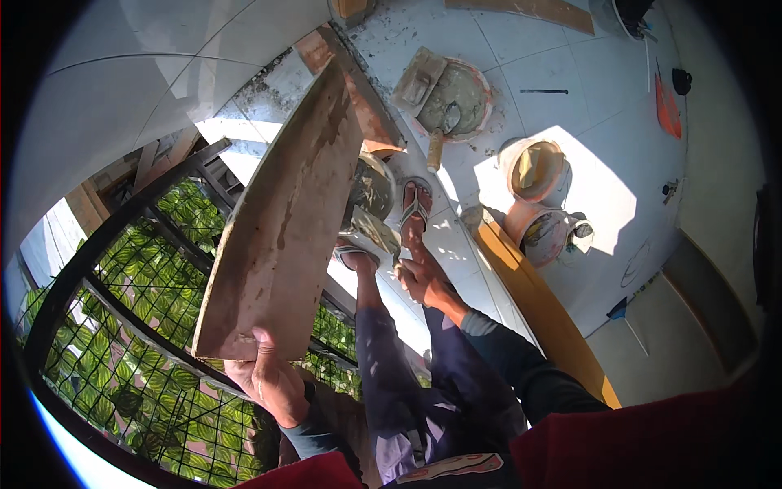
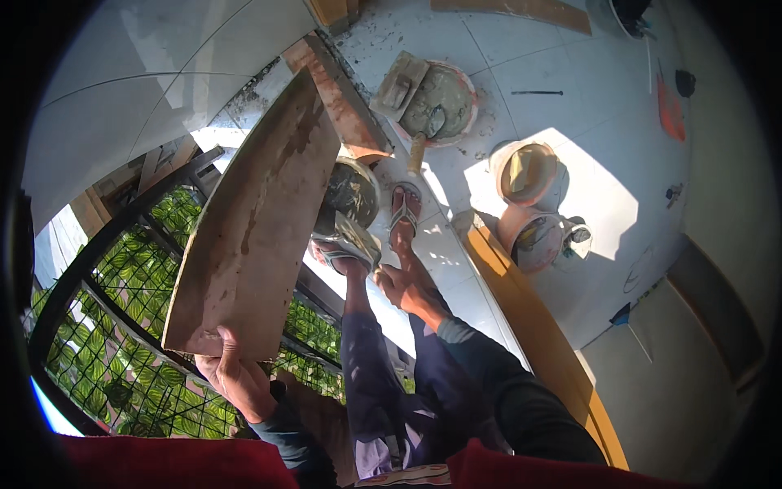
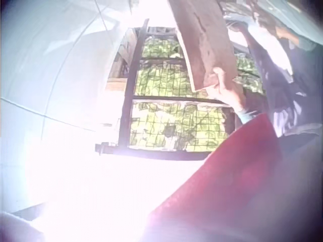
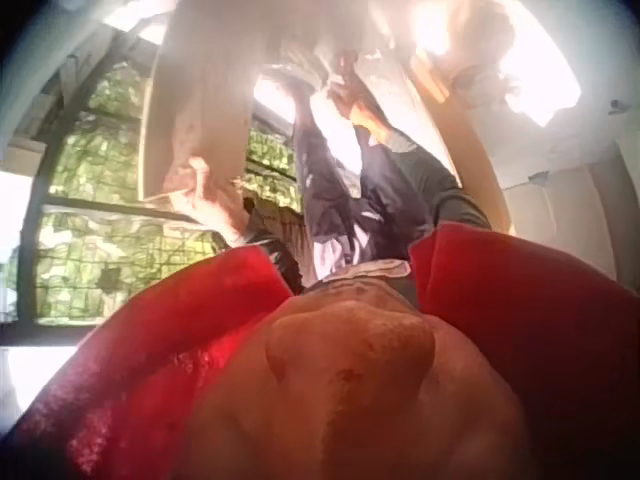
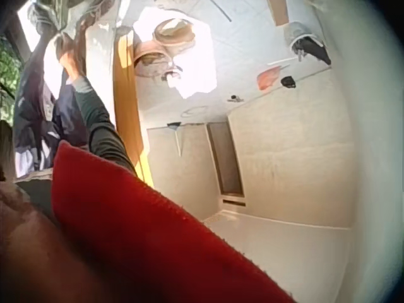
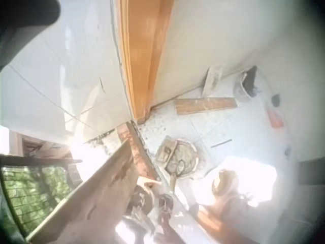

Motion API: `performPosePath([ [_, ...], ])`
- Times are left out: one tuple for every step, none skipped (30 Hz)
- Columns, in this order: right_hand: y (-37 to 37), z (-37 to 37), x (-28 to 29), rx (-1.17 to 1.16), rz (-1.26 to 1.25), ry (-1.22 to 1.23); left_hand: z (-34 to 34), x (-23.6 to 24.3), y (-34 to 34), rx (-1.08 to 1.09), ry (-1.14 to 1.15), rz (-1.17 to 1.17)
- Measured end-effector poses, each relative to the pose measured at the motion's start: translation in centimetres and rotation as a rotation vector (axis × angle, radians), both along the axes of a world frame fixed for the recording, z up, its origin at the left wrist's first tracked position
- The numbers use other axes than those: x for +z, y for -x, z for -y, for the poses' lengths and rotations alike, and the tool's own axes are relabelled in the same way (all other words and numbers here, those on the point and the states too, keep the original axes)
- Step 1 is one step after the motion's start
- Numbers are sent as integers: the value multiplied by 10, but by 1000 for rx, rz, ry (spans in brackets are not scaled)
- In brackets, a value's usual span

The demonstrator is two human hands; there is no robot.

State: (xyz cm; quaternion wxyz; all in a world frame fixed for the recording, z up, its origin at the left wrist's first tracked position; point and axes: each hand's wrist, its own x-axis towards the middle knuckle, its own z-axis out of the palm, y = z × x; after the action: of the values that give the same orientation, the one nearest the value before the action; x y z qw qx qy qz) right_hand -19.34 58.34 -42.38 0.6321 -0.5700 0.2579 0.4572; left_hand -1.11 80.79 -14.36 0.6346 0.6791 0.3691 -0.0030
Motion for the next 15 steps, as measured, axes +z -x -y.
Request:
performPosePath([
  [-14,-7,24,-98,-175,-84,8,-5,-6,-19,5,7],
  [-26,-11,56,-61,-304,-28,19,-12,-14,-25,57,-6],
  [-17,-13,61,-131,-284,-20,35,-19,-26,-42,119,-16],
  [-10,-16,64,-196,-258,-16,49,-26,-38,-56,177,-20],
  [-12,-16,76,-270,-243,-64,61,-34,-51,-75,252,-52],
  [1,-18,67,-345,-190,-183,77,-44,-66,-106,309,-54],
  [14,-24,61,-371,-126,-159,100,-52,-86,-158,359,-68],
  [20,-29,59,-398,-64,-132,122,-65,-105,-172,432,-80],
  [11,-30,69,-419,-137,-147,132,-88,-119,-235,517,-117],
  [0,-27,80,-443,-213,-153,164,-101,-139,-168,504,-133],
  [-1,-27,80,-469,-241,-158,184,-126,-157,-238,544,-150],
  [7,-28,73,-482,-242,-181,212,-148,-175,-295,672,-135],
  [2,-28,77,-498,-223,-199,226,-176,-195,-303,698,-126],
  [-3,-29,79,-513,-206,-221,243,-188,-215,-344,719,-151],
  [0,-28,72,-524,-219,-258,268,-211,-232,-362,746,-127],
])
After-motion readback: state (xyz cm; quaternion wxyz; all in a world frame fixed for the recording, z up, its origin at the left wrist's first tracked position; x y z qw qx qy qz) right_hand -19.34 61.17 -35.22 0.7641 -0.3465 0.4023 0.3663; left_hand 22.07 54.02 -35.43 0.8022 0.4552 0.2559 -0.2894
